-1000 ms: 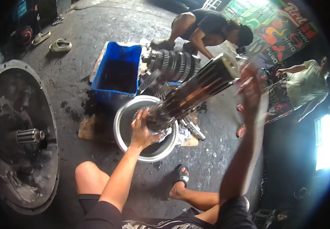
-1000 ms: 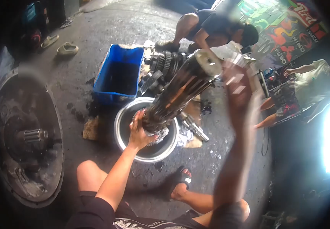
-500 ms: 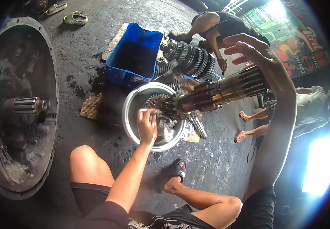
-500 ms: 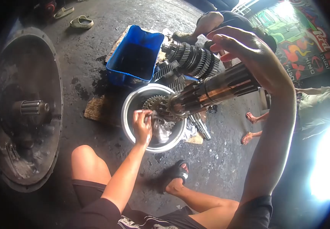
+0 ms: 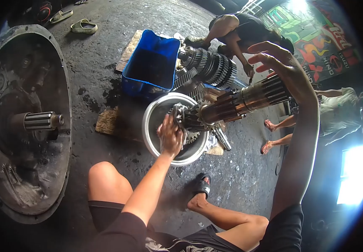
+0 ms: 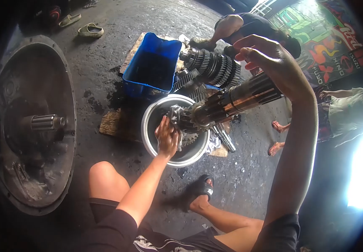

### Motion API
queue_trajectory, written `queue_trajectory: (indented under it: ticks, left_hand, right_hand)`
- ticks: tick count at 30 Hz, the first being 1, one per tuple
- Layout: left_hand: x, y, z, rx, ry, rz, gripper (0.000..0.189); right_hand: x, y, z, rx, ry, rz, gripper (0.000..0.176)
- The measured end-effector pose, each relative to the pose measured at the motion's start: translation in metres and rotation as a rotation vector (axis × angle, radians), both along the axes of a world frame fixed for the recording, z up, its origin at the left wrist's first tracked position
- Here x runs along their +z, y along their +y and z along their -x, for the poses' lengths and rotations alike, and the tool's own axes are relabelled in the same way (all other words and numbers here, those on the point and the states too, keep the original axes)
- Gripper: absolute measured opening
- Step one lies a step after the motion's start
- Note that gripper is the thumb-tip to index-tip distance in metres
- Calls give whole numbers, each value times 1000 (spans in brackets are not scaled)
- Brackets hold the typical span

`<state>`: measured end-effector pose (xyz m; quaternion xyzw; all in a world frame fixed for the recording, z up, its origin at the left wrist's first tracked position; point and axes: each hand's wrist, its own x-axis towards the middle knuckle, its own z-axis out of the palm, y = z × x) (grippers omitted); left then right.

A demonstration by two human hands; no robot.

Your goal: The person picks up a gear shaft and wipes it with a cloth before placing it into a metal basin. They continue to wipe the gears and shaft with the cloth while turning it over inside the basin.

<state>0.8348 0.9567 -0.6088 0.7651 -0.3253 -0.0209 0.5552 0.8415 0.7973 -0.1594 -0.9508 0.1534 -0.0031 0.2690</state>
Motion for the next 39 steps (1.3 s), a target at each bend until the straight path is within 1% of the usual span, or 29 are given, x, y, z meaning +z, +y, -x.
queue_trajectory:
  ticks: [2, 3, 4, 6, 7, 8, 10, 11, 12, 14, 15, 16, 17, 18, 20, 21, 23, 25, 26, 27, 28, 30, 31, 32, 34, 35, 36, 38, 39]
  left_hand:
    - [0, -13, -26, -105, -99, -43, 53]
    - [-2, -18, -38, -158, -118, -143, 54]
    - [3, -22, -53, -256, -104, -142, 51]
    - [8, -30, -83, -477, -127, -331, 48]
    - [-1, -45, -98, -572, -75, -331, 45]
    - [0, -53, -107, -623, -109, -351, 44]
    - [11, -66, -119, -726, -123, -331, 44]
    - [31, -56, -113, -673, -23, -339, 44]
    - [25, -49, -105, -675, -24, -341, 44]
    - [4, -34, -86, -485, -163, -184, 46]
    - [13, -17, -74, -423, -122, -107, 49]
    - [7, -6, -56, -312, -131, -96, 49]
    - [-5, 4, -37, -221, -212, -105, 49]
    - [-1, 16, -20, -203, -190, -138, 54]
    - [-1, 25, -2, -178, -222, -216, 59]
    - [1, 22, -5, -169, -239, -216, 59]
    - [12, 20, -8, -109, -294, -218, 50]
    - [10, 9, -17, -98, -297, -212, 50]
    - [5, 1, -26, -103, -306, -200, 50]
    - [1, -6, -39, -173, -287, -283, 60]
    - [3, -13, -54, -230, -187, -254, 57]
    - [-4, -26, -89, -434, -207, -280, 56]
    - [-3, -31, -97, -451, -262, -331, 57]
    - [-2, -33, -99, -441, -273, -335, 57]
    - [-6, -30, -83, -361, -149, -239, 55]
    - [4, -22, -72, -342, -119, -145, 54]
    - [7, -14, -61, -337, -125, -155, 54]
    - [2, 9, -34, -168, -289, -266, 52]
    - [-1, 18, -23, -154, -336, -237, 49]
  right_hand:
    - [-3, -2, 0, 37, -22, -3, 50]
    - [-4, -2, 1, 54, -45, -11, 43]
    - [-4, -1, 2, 68, -67, -21, 36]
    - [-3, -2, 3, 75, -60, -9, 36]
    - [-3, -2, 3, 94, -61, 8, 36]
    - [-4, -2, 4, 86, -61, 5, 36]
    - [-5, 0, 3, 55, -99, 3, 37]
    - [-1, 4, 4, 38, -63, -9, 38]
    - [-1, 3, 3, 36, -64, -11, 38]
    - [-5, -3, 3, 44, -96, -52, 38]
    - [-8, -2, 4, 27, -107, -51, 38]
    - [-9, 1, 5, -33, -110, -13, 36]
    - [-6, 2, 2, -75, -119, 30, 35]
    - [-5, 0, -1, -68, -141, 38, 35]
    - [-6, -1, -3, 49, -80, 91, 36]
    - [-6, 1, -3, 39, -54, 115, 34]
    - [-5, 1, -3, 73, -78, 96, 34]
    - [-7, 4, -5, 96, -67, 104, 34]
    - [-9, 4, -4, 135, -124, 81, 34]
    - [-10, 5, -4, 111, -124, 96, 34]
    - [-10, 6, -5, 88, -122, 115, 33]
    - [-15, 1, -5, 114, -133, 133, 33]
    - [-15, 1, -6, 131, -149, 154, 34]
    - [-12, -1, -8, 138, -163, 154, 34]
    - [-13, -3, -5, 216, -146, 241, 36]
    - [-18, -6, -6, 348, -256, 339, 34]
    - [-19, -9, -4, 350, -266, 331, 34]
    - [-20, -6, -1, 257, -208, 365, 38]
    - [-21, -5, -1, 273, -228, 361, 44]
